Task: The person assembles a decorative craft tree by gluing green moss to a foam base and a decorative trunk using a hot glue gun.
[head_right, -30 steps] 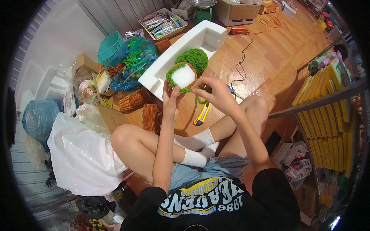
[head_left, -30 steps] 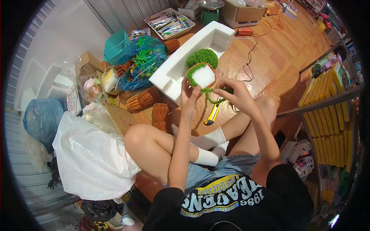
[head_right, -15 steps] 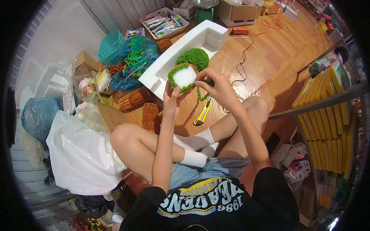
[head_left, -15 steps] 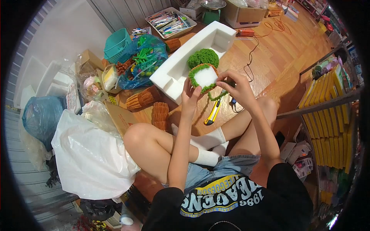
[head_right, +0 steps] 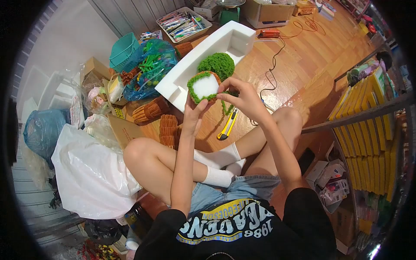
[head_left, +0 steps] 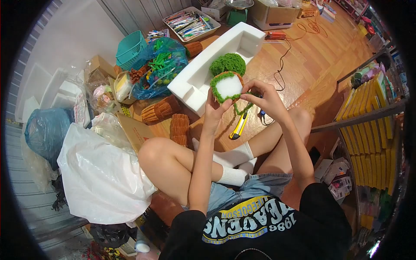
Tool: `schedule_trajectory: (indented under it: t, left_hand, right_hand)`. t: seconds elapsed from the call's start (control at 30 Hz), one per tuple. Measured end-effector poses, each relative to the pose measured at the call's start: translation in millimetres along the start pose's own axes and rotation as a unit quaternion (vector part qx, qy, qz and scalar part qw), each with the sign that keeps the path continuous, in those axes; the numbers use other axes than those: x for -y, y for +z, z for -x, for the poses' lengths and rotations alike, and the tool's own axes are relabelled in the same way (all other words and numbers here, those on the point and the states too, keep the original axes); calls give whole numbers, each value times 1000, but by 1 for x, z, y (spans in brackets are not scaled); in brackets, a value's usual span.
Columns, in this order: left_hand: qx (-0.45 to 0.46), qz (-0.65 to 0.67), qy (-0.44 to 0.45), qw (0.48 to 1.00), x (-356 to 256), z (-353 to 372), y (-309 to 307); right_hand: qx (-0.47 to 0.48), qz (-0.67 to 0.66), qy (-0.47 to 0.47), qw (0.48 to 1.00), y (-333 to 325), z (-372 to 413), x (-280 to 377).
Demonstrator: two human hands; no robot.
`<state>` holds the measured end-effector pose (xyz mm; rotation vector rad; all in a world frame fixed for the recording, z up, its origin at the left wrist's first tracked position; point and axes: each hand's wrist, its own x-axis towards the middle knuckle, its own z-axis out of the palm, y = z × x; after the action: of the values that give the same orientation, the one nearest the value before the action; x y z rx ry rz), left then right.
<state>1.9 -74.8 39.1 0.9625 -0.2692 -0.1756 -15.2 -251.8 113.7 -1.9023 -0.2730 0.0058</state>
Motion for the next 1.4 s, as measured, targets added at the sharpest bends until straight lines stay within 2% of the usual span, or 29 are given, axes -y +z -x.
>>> schedule_trajectory:
  t: [0.27,0.33,0.37,0.43,0.53,0.6,0.73,0.87,1.03,1.23,1.37,1.4]
  left_hand:
    - [36,-26,1,999,-1,0,-3]
    - [-38,55,-62,996,-7,5,5]
    - [-38,55,-63,996,-6,4,4]
    - [-1,-3,-12,1000,-3,2,2]
    - [-6,14,-5,1000,-3,2,3]
    - [-6,18,-5,1000,-3,1,3]
    - [5,-9,22,1000,2,0,-1]
    - [31,23,37,999,1,1,2]
    - [-3,-51,28,998,-6,3,11]
    - [-5,-28,15,999,0,2,4]
    - [-1,-30,1,1000,0,2,-1]
    - [1,1,-31,1000,0,4,-2]
  right_hand:
    - [25,-16,5,1000,-4,-1,-6]
    - [35,1,14,999,-4,0,-6]
    - [32,1,8,999,-3,0,-7]
    - [30,1,1,1000,-1,0,-7]
    - [25,-24,31,999,0,0,-4]
    - [11,-54,-6,998,2,0,-1]
    - [-13,-98,-2,995,3,-1,-4]
    - [-17,-49,1,999,3,-1,-6]
    - [-31,-14,2,999,6,0,-6]
    - [-31,3,-12,999,9,-1,-10]
    - [-1,-91,7,996,7,-3,-11]
    - [2,-113,3,994,7,-4,-11]
